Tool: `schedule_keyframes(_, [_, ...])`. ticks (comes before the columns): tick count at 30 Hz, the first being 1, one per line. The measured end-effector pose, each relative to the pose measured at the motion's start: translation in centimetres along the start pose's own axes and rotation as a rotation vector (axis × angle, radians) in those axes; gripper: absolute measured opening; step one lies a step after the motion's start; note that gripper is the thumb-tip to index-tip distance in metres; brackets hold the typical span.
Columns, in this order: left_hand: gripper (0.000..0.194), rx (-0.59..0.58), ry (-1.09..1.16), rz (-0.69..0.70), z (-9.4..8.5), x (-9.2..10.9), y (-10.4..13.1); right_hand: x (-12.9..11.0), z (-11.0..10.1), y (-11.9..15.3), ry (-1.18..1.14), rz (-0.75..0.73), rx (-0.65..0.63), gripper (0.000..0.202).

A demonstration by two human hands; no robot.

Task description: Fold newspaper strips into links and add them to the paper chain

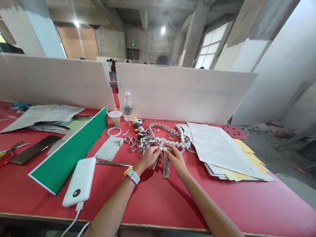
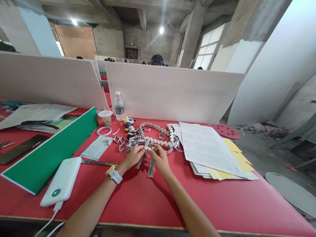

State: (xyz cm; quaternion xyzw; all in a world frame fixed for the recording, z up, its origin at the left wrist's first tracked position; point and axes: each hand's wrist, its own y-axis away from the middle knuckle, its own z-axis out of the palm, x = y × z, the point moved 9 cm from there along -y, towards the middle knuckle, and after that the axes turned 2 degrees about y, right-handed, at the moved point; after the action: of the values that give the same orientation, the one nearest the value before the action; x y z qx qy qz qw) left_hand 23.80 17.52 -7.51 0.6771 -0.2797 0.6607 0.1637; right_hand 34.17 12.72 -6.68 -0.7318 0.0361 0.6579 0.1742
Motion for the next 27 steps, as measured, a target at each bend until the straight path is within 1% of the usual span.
schedule_keyframes(2, [0.040,-0.029,0.004,-0.007,0.4,-0.1,0.1,0.4,0.1,0.1,-0.052,0.046,-0.007,0.036])
schedule_keyframes(5, [0.043,-0.124,0.005,-0.060,1.5,-0.9,0.2,0.5,0.2,0.1,-0.093,0.057,-0.010,0.033])
schedule_keyframes(8, [0.045,-0.192,0.023,-0.122,2.3,-1.8,0.3,0.8,-0.2,0.0,-0.115,0.071,0.039,0.036])
schedule_keyframes(10, [0.045,-0.173,0.059,-0.120,1.9,-1.8,0.2,1.4,-0.9,0.0,-0.185,0.113,0.100,0.038])
schedule_keyframes(11, [0.043,-0.146,0.075,-0.094,1.5,-1.4,0.1,1.7,-1.3,-0.1,-0.225,0.138,0.118,0.038])
schedule_keyframes(13, [0.038,-0.096,0.082,0.008,0.5,-0.1,0.1,2.1,-1.7,-0.3,-0.278,0.185,0.122,0.036])
schedule_keyframes(14, [0.038,-0.096,0.083,0.058,0.2,0.6,0.1,2.3,-1.8,-0.4,-0.290,0.205,0.114,0.035])
schedule_keyframes(16, [0.035,-0.164,0.071,0.109,0.3,1.5,0.3,2.6,-1.8,-0.5,-0.319,0.250,0.089,0.034])
schedule_keyframes(18, [0.025,-0.214,0.041,0.137,0.6,1.9,0.5,2.9,-1.5,-0.5,-0.345,0.290,0.058,0.033])
schedule_keyframes(19, [0.020,-0.215,0.023,0.150,0.7,2.0,0.6,2.9,-1.3,-0.5,-0.355,0.306,0.040,0.033])
schedule_keyframes(21, [0.017,-0.176,-0.006,0.170,0.5,1.9,0.6,2.9,-0.9,-0.3,-0.369,0.330,0.008,0.032])
schedule_keyframes(25, [0.021,-0.098,-0.053,0.164,-0.1,1.2,0.2,2.4,-0.1,0.1,-0.379,0.340,-0.058,0.028])
schedule_keyframes(27, [0.022,-0.118,-0.101,0.145,0.0,0.8,0.2,1.8,0.2,0.2,-0.369,0.298,-0.095,0.025])
